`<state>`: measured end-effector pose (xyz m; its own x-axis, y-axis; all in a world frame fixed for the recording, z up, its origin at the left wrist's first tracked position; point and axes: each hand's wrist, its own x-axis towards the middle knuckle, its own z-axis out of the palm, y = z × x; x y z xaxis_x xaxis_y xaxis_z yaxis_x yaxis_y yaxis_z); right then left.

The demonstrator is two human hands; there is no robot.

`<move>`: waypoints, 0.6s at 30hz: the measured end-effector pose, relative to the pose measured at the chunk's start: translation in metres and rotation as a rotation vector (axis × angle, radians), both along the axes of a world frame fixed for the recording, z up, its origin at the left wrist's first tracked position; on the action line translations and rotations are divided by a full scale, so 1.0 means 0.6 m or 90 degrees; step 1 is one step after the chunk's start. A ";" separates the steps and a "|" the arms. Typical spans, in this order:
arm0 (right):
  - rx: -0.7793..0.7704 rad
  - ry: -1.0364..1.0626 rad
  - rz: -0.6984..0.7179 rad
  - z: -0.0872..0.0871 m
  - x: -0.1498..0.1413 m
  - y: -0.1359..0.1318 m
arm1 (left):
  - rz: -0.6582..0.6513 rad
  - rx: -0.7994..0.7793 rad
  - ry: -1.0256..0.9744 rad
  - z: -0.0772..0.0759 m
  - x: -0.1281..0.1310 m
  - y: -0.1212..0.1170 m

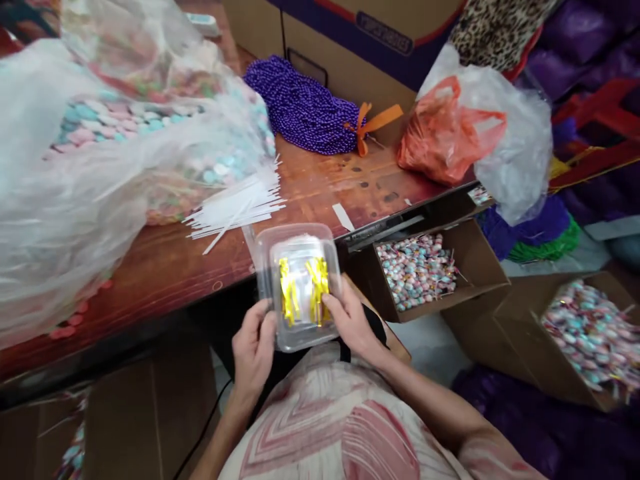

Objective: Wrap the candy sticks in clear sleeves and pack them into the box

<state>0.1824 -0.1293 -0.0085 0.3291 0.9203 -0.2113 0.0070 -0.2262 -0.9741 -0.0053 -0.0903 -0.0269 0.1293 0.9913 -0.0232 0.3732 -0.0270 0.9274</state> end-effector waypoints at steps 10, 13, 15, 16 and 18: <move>-0.123 -0.048 -0.201 -0.104 0.151 -0.123 | -0.201 0.133 0.028 -0.008 0.097 0.045; -0.140 -0.017 -0.230 -0.167 0.149 -0.078 | -0.099 0.213 0.023 0.006 0.091 0.093; -0.144 -0.005 -0.254 -0.210 0.146 -0.031 | -0.023 0.248 0.024 0.015 0.086 0.125; -0.147 -0.001 -0.269 -0.230 0.146 -0.005 | 0.011 0.253 0.021 0.018 0.085 0.140; -0.144 0.003 -0.296 -0.267 0.150 0.046 | 0.063 0.236 0.006 0.021 0.087 0.167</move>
<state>0.2722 -0.1014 -0.1689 0.6913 0.6083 -0.3900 -0.1479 -0.4092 -0.9004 0.0472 0.0097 -0.0140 0.0342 0.9403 0.3386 0.3986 -0.3235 0.8582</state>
